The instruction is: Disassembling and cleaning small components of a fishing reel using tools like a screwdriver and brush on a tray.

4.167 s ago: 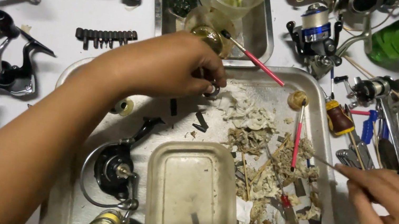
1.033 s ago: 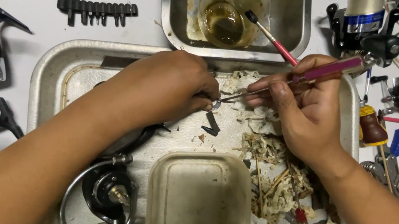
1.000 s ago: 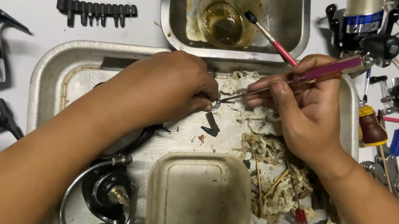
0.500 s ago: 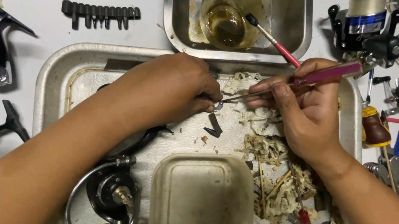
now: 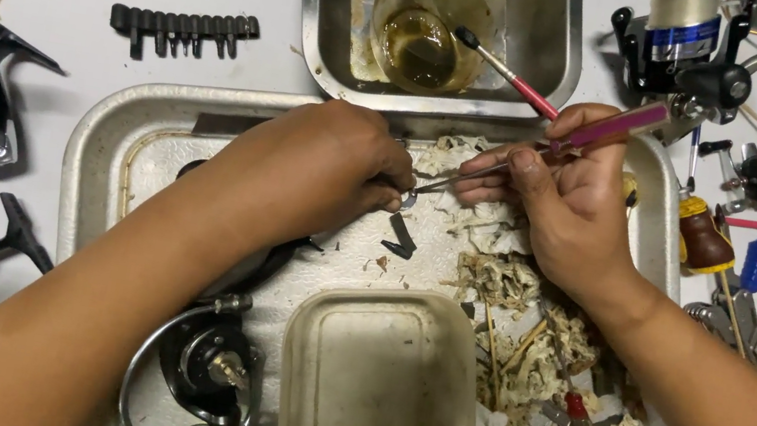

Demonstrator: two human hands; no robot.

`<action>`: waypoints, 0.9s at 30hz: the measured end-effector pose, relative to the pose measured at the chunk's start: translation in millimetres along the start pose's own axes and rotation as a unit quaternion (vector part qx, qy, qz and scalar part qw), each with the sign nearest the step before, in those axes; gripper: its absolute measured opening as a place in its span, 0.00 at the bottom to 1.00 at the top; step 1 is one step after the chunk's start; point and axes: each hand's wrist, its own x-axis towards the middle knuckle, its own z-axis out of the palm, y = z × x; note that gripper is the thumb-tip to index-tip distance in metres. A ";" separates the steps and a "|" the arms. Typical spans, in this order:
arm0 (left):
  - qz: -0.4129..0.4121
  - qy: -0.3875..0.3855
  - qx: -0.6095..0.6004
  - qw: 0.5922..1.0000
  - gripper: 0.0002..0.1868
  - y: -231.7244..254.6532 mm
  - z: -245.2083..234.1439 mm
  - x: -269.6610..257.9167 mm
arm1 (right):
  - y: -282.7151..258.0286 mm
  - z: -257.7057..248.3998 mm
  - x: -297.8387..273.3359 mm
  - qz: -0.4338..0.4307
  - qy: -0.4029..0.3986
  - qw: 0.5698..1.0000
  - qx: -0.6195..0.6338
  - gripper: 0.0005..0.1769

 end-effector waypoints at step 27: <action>-0.063 -0.041 -0.010 0.997 0.07 6.4 -8.2 0.4 | 5.6 -2.7 0.5 -0.006 0.008 1.000 0.000 0.10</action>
